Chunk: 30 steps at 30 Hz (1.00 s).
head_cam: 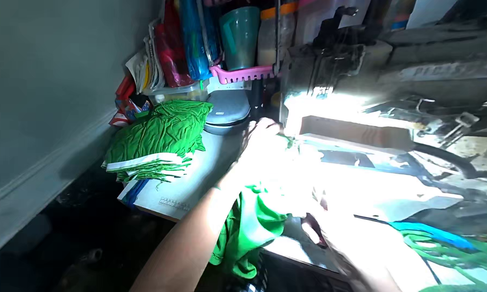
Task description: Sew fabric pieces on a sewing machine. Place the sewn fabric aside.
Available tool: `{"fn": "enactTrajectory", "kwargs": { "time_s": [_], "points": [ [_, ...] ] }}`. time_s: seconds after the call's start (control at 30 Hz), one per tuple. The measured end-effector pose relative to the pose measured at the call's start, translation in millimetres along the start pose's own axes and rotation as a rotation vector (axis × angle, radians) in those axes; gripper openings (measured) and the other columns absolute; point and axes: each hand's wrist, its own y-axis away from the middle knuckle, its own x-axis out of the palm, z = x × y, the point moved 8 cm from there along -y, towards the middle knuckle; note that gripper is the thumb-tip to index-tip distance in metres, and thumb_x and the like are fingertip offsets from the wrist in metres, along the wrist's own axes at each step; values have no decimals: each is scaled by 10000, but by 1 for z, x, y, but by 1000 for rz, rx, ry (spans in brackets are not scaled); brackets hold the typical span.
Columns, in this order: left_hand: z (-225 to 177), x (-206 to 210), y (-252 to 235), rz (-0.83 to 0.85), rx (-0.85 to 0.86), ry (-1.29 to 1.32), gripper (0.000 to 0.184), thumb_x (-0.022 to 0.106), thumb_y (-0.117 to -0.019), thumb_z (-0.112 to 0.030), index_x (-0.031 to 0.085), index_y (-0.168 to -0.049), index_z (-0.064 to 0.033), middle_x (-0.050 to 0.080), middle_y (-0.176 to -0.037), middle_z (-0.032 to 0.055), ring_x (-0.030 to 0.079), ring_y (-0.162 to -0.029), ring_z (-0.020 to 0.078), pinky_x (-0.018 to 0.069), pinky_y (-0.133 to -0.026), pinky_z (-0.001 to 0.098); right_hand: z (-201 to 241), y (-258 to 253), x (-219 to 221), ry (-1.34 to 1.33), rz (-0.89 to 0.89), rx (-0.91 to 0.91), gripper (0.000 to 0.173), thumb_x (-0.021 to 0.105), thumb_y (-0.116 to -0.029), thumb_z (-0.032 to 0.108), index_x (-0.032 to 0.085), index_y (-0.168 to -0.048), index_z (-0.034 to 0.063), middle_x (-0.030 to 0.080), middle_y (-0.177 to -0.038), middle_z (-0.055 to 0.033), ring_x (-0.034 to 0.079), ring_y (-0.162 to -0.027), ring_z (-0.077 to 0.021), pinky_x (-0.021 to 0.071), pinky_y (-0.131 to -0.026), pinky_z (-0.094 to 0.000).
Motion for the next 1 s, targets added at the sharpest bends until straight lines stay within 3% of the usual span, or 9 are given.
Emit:
{"fn": "enactTrajectory", "kwargs": {
  "time_s": [0.2, 0.33, 0.37, 0.43, 0.5, 0.63, 0.83, 0.93, 1.0],
  "points": [
    [-11, 17, 87, 113, 494, -367, 121, 674, -898, -176, 781, -952, -193, 729, -1038, 25, 630, -1105, 225, 415, -1059, 489, 33, 6, -24, 472, 40, -218, 317, 585, -993, 441, 707, -906, 162, 618, -644, 81, 412, -404, 1, 347, -372, -184],
    [6, -16, 117, 276, 344, -591, 173, 638, -891, -319, 760, -946, -210, 686, -815, -28, 632, -833, 176, 433, -849, 464, 95, 10, -9, 704, -53, -215, 208, 621, -1019, 209, 687, -907, 47, 612, -719, -33, 548, -608, -125, 451, -577, -302],
    [6, -32, 117, 283, 254, -631, 225, 651, -900, -362, 770, -966, -183, 691, -816, 4, 649, -825, 200, 454, -849, 475, 111, 9, 4, 735, 0, -333, 180, 625, -1021, 146, 713, -948, 7, 656, -773, -65, 593, -681, -145, 477, -655, -319],
    [-7, -58, 113, 454, -30, -697, 340, 630, -985, -406, 769, -1014, -97, 727, -928, 94, 663, -936, 270, 423, -915, 488, 100, -9, 13, 781, -42, -1147, 218, 590, -1019, 239, 736, -1008, 77, 677, -829, 12, 629, -699, -45, 511, -591, -202],
    [-7, -71, 120, 532, -128, -769, 464, 534, -1022, -521, 734, -943, -111, 713, -924, 73, 651, -965, 262, 405, -920, 500, 109, -14, 36, 909, 30, -833, 209, 589, -1031, 179, 729, -1136, 65, 704, -1024, -115, 678, -899, -260, 560, -779, -486],
    [0, -102, 141, 188, 93, -764, 399, 514, -1031, -458, 709, -831, -173, 714, -1024, 1, 660, -985, 262, 452, -827, 571, 111, -35, 55, 1006, 155, -723, 167, 624, -1005, 106, 734, -1122, 62, 706, -1049, -161, 675, -980, -350, 521, -850, -591],
    [-32, -191, 189, -119, 158, -863, 439, 520, -959, -611, 713, -908, -220, 649, -1303, 81, 602, -1135, 377, 424, -862, 645, 85, 34, 52, 627, 429, -338, 137, 653, -978, 288, 696, -981, 158, 557, -633, 101, 447, -480, 46, 381, -441, -151],
    [-42, -128, 204, -4, 203, -685, 627, 552, -809, -840, 709, -1023, -272, 651, -1351, 51, 606, -1229, 349, 433, -941, 688, 89, 117, 69, 597, 587, -540, 230, 636, -1014, 244, 744, -1046, 44, 704, -934, -66, 659, -771, -98, 573, -690, -277],
    [-60, -66, 198, 85, 260, -485, 498, 686, -809, -693, 679, -1089, -283, 658, -1346, -37, 599, -1242, 253, 421, -981, 617, 91, 150, 74, 532, 608, -539, 228, 633, -1021, 166, 735, -1037, -37, 707, -1029, -168, 693, -911, -184, 592, -814, -334]
  ]
}}
